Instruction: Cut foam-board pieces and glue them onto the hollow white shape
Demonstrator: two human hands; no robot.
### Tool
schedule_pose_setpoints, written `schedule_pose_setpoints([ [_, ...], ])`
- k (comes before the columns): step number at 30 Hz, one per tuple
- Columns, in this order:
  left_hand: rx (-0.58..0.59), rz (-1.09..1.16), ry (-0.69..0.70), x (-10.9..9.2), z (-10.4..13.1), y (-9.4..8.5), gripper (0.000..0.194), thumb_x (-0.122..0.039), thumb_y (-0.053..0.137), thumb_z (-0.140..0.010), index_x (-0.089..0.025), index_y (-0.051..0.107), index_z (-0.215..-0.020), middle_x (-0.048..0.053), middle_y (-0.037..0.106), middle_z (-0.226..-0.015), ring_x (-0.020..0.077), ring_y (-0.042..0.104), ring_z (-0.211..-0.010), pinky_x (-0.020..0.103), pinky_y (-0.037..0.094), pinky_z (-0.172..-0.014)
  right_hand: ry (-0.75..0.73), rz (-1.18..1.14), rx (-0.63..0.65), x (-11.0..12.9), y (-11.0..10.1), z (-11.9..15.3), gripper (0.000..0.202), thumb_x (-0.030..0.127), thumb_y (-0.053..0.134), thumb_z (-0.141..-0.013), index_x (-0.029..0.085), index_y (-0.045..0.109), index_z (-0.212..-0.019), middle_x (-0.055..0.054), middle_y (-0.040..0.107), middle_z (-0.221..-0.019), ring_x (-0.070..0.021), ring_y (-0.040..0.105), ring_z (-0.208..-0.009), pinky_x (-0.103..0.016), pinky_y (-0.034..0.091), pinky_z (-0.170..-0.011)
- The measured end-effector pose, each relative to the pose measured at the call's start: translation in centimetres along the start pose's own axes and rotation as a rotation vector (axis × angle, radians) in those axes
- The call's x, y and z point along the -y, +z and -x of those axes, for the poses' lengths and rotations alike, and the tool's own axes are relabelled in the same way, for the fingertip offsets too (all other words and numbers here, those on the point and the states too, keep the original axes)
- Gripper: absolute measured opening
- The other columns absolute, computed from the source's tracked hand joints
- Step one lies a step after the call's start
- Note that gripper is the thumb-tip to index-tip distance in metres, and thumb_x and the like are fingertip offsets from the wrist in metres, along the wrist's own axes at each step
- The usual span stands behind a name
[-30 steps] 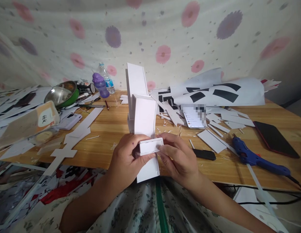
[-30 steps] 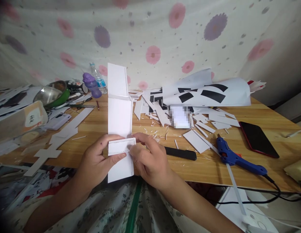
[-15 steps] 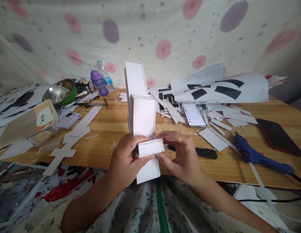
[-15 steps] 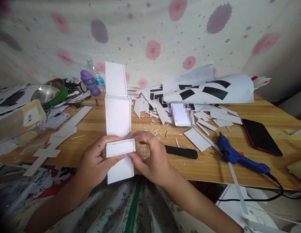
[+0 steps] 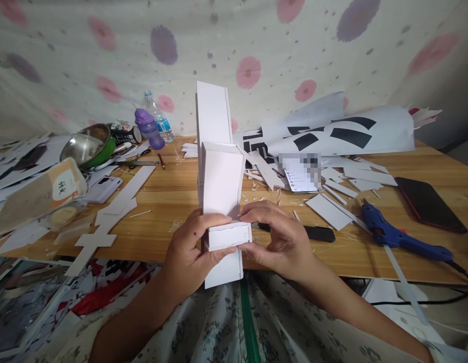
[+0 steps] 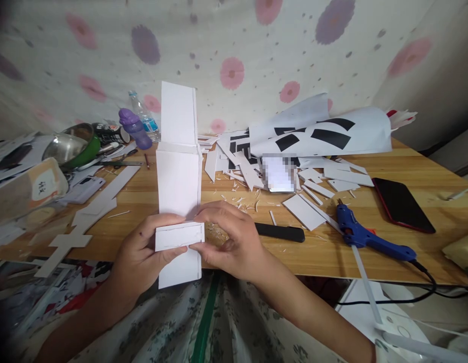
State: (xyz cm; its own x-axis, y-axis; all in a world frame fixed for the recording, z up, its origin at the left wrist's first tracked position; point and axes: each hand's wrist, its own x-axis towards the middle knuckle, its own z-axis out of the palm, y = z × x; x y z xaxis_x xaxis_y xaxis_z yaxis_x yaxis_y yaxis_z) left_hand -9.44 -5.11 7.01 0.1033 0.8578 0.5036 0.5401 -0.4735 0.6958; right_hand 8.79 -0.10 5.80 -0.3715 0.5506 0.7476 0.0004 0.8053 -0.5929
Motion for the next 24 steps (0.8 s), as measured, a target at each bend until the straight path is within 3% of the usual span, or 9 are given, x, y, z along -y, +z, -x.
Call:
schedule_pose_setpoints([
  [17, 0.026, 0.014, 0.04, 0.2, -0.2, -0.5, 0.021, -0.027, 0.068, -0.077, -0.025, 0.063, -0.098, 0.004, 0.065, -0.092, 0.0169, 0.061, -0.08, 0.027, 0.048, -0.069, -0.078, 0.139, 0.042, 0.0, 0.5, -0.1, 0.032, 0.019, 0.068, -0.078, 0.021, 0.054, -0.107, -0.008, 0.064, -0.098, -0.02, 0.062, -0.093, -0.036, 0.053, -0.08],
  [21, 0.056, -0.132, 0.082, 0.5, -0.5, -1.2, 0.021, -0.026, 0.066, -0.078, -0.025, 0.065, -0.099, 0.005, 0.065, -0.094, 0.0195, 0.06, -0.087, 0.03, 0.047, -0.074, -0.065, 0.234, 0.071, 0.0, 1.0, -0.2, 0.034, 0.021, 0.064, -0.08, 0.022, 0.054, -0.113, -0.01, 0.06, -0.108, -0.0217, 0.059, -0.1, -0.038, 0.052, -0.084],
  [24, 0.158, -0.344, 0.129, 0.9, -1.3, -2.9, 0.018, -0.024, 0.063, -0.08, -0.024, 0.066, -0.098, 0.004, 0.064, -0.086, 0.0204, 0.056, -0.083, 0.031, 0.043, -0.073, -0.038, 0.273, 0.049, -0.2, 1.1, -0.1, 0.04, 0.025, 0.067, -0.078, 0.02, 0.053, -0.115, -0.012, 0.057, -0.112, -0.0242, 0.057, -0.105, -0.04, 0.05, -0.089],
])
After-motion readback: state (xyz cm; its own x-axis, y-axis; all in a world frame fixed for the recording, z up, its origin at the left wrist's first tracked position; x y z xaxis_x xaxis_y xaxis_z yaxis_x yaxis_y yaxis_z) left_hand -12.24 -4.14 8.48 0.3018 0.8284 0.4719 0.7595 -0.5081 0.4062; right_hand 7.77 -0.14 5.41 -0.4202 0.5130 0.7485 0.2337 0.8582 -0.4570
